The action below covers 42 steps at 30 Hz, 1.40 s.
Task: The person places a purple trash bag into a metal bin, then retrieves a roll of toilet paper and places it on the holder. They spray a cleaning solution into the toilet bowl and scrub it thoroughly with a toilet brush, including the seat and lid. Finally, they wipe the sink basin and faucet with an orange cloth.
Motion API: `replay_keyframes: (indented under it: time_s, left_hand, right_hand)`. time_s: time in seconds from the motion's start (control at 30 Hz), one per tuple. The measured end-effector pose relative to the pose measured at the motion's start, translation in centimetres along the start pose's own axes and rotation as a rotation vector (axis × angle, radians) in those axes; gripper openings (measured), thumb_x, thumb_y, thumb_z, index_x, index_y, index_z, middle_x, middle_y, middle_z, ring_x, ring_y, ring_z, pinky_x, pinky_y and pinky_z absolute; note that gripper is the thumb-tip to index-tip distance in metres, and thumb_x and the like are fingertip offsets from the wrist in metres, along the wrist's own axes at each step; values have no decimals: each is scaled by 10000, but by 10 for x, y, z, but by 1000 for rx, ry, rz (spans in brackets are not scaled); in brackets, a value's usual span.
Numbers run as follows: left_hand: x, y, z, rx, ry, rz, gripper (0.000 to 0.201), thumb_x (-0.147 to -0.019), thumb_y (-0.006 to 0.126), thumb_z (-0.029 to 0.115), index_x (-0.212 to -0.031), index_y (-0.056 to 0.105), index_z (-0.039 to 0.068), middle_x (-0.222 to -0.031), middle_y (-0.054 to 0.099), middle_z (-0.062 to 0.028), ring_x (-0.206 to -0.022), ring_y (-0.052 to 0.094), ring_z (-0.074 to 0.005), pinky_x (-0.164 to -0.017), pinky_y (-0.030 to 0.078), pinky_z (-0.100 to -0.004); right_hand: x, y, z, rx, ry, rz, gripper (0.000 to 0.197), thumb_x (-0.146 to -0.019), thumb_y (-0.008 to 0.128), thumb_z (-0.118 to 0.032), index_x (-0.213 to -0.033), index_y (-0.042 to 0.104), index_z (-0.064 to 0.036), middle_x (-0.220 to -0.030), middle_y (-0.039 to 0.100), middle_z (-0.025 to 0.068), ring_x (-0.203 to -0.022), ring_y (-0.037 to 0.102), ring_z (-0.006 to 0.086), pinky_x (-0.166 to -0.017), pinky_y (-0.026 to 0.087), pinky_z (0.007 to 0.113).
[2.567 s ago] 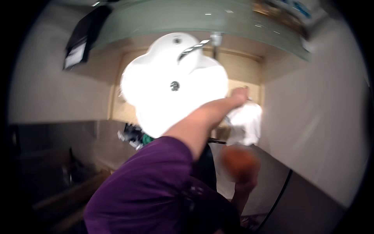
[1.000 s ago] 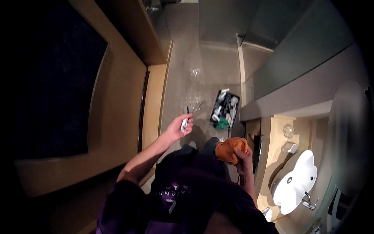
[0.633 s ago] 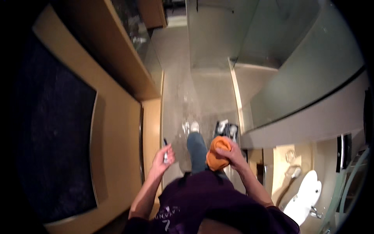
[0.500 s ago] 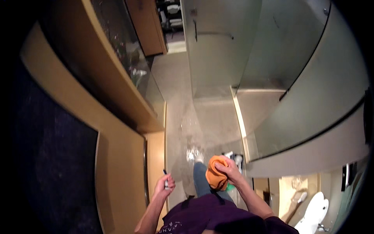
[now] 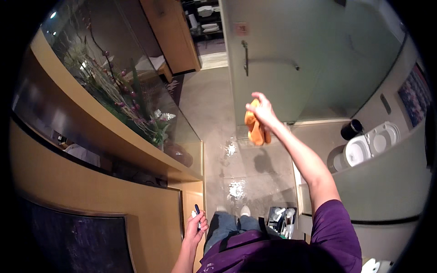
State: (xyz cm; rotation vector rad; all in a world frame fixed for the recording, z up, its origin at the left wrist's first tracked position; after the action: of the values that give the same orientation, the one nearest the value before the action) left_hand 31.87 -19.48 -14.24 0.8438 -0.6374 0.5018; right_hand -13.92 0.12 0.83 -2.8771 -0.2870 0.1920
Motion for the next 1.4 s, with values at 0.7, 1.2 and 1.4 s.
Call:
replay_keyframes:
  time_s: [0.7,1.2,1.4]
  left_hand:
    - [-215,148,184,-303,-6,-358,136,-992,581,176,-930,521,71,-694,471,7,-567,444,-89,-496,341,-254]
    - [-357,297,197,-331,-223,-466,151,-969,625,185,-981,519,78,-727,508,-2,-552,458,-79,-463,356,-231]
    - [-453,384,181,-460,-327,-588,144,-967,618,174,-938,509,86,-727,503,1,-557,460,-74,-467,360,-228]
  right_hand:
    - [-160,6,26,-144,228,-37,302,-815,669,45,-957,474,-139,-854,469,-34,-780,508,88,-678,436,255]
    - [137,-22,186,-258,1049,639,540,-762,702,16,-1282,567,-30,-1042,657,123,-890,621,209,-780,524,342]
    - [263,-121,292,-420,765,1261,478,-836,625,-54,-1312,582,-77,-969,623,124,-792,642,259,-713,567,433]
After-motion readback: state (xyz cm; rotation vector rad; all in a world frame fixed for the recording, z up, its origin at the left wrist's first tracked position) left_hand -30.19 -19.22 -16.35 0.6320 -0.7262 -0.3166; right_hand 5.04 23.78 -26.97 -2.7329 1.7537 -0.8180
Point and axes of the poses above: each hand's wrist, its own x-axis away from the middle knuckle, its own y-axis out of the palm, z = x × y, the point moved 8 cm from there along -x, towards the middle knuckle
